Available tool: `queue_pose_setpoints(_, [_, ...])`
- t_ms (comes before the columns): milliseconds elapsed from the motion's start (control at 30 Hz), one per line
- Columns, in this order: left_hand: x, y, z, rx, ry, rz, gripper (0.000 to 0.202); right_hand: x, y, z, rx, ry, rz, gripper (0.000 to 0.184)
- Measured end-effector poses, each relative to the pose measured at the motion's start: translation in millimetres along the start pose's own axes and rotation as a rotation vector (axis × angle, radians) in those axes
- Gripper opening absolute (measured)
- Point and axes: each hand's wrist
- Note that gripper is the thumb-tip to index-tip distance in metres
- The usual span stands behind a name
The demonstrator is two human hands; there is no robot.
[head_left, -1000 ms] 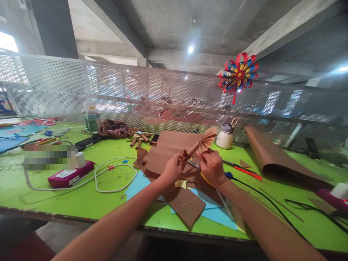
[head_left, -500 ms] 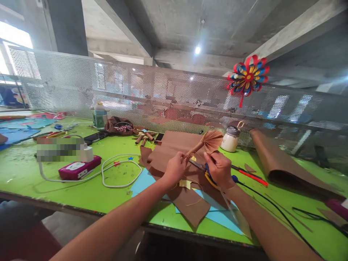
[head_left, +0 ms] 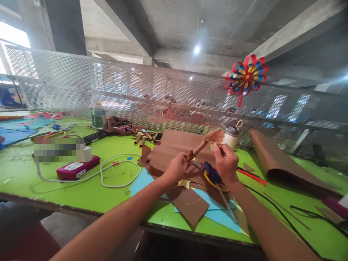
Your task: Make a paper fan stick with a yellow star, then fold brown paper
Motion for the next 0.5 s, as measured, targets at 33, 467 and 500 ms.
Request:
queue_pose_setpoints(33, [1,0.0,0,-0.024,-0.015,-0.010,0.015,-3,1,-1,-0.005,-0.018,-0.038,0.027])
queue_pose_setpoints(467, [-7,23.1,-4,0.330,-0.017,0.300,0.043,-12,6,-13,-0.144,-0.161,-0.064,0.027])
queue_pose_setpoints(500, [-10,28.9,-5,0.403,-0.009,0.325,0.043,-12,6,-12,-0.146,-0.158,-0.058,0.027])
Point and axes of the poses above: each hand's wrist, its own x-axis away from the middle knuckle, its own y-axis out of the back of the hand, z = x × y, and after that the axes turned 10 degrees about -x, right-handed
